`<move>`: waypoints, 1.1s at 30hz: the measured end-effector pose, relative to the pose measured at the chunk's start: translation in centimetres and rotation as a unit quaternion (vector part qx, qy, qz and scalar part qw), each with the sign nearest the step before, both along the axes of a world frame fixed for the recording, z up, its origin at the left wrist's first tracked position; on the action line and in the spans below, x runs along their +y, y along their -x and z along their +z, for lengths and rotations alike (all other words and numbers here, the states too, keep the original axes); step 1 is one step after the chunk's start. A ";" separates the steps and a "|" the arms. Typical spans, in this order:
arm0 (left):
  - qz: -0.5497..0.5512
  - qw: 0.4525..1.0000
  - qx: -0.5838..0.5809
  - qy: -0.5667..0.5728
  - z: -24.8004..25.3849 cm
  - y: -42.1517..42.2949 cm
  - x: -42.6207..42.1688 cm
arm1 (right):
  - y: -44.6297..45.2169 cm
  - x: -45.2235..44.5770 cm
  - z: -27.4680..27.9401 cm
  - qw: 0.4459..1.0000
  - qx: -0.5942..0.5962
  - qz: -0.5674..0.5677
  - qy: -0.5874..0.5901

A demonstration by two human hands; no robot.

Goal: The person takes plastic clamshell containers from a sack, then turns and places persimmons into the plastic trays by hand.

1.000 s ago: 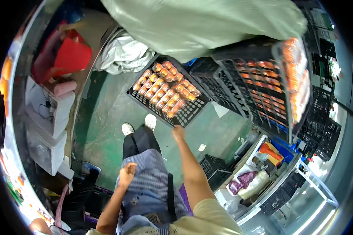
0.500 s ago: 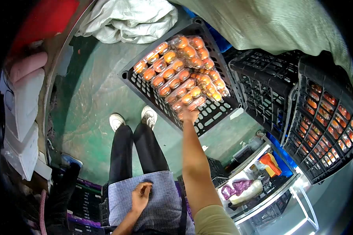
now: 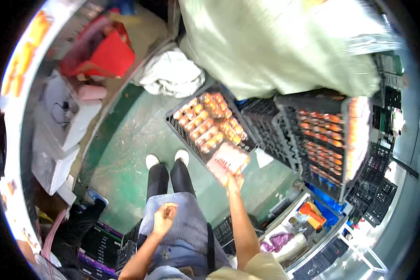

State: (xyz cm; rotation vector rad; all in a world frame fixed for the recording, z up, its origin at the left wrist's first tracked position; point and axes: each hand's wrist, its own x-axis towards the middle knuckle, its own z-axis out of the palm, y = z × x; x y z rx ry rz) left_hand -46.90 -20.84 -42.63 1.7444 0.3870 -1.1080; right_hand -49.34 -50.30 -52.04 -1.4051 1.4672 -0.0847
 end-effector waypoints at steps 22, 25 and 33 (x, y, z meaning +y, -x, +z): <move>0.461 0.795 -0.259 0.298 27.5 -13.2 20.6 | -23.2 24.5 37.5 0.718 -0.268 0.476 -0.431; 0.485 0.786 -0.237 0.302 27.8 -16.6 24.9 | -27.5 29.5 38.2 0.708 -0.281 0.464 -0.453; 0.580 0.698 -0.099 0.409 24.2 -27.3 32.0 | -36.9 38.1 40.4 0.760 -0.256 0.488 -0.346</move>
